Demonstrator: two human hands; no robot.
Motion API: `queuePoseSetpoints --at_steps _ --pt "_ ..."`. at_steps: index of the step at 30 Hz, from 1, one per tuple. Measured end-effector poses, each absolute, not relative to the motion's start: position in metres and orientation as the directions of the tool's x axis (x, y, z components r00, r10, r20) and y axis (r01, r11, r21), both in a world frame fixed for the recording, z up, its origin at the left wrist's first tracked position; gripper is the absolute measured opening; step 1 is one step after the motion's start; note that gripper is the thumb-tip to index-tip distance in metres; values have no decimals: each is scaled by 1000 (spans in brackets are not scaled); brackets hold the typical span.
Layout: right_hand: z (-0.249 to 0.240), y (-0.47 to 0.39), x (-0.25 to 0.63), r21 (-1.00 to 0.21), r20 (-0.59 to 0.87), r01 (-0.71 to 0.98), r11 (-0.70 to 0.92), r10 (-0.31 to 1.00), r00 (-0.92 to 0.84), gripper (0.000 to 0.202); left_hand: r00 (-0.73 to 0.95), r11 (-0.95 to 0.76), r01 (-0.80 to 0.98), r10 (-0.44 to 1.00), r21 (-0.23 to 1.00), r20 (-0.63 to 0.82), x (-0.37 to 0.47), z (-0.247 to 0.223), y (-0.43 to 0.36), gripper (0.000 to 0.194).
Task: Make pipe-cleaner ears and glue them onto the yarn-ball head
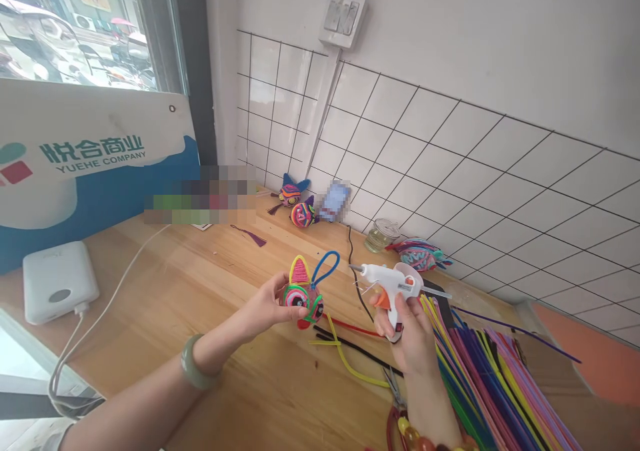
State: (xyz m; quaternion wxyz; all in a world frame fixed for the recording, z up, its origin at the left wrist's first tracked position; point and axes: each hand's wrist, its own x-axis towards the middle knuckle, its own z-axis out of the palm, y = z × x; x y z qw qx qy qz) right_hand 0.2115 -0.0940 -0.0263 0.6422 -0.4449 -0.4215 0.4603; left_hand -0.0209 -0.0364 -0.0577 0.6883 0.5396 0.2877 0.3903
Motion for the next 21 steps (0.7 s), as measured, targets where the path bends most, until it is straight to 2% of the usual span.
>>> queuePoseSetpoints --at_steps 3,5,7,9,12,18,20,21 --pt "-32 -88 225 -950 25 -298 93 974 224 25 546 124 -244 837 962 30 -22 -57 -37 48" --pt "-41 -85 231 -958 -52 -285 18 970 237 29 555 124 -252 831 960 38 -22 -57 -38 47" --pt "-52 -82 232 -980 -114 -188 -68 963 245 34 573 129 -267 818 955 50 -22 -57 -39 47" --pt "-66 -79 229 -988 -154 -16 -155 962 227 37 590 132 -277 805 952 60 -21 -57 -41 49" --pt "-86 -75 224 -971 -195 98 -218 961 197 38 621 127 -278 780 952 77 -20 -59 -43 49" --pt "-88 -75 229 -925 -131 314 -212 957 260 32 687 147 -266 722 953 80 -18 -60 -47 51" --pt "-74 -80 228 -908 -56 385 -165 959 279 27 706 146 -260 703 955 84 -18 -60 -47 53" --pt "-65 -83 225 -870 52 485 -90 961 272 29 714 143 -251 695 957 84 -17 -61 -48 53"
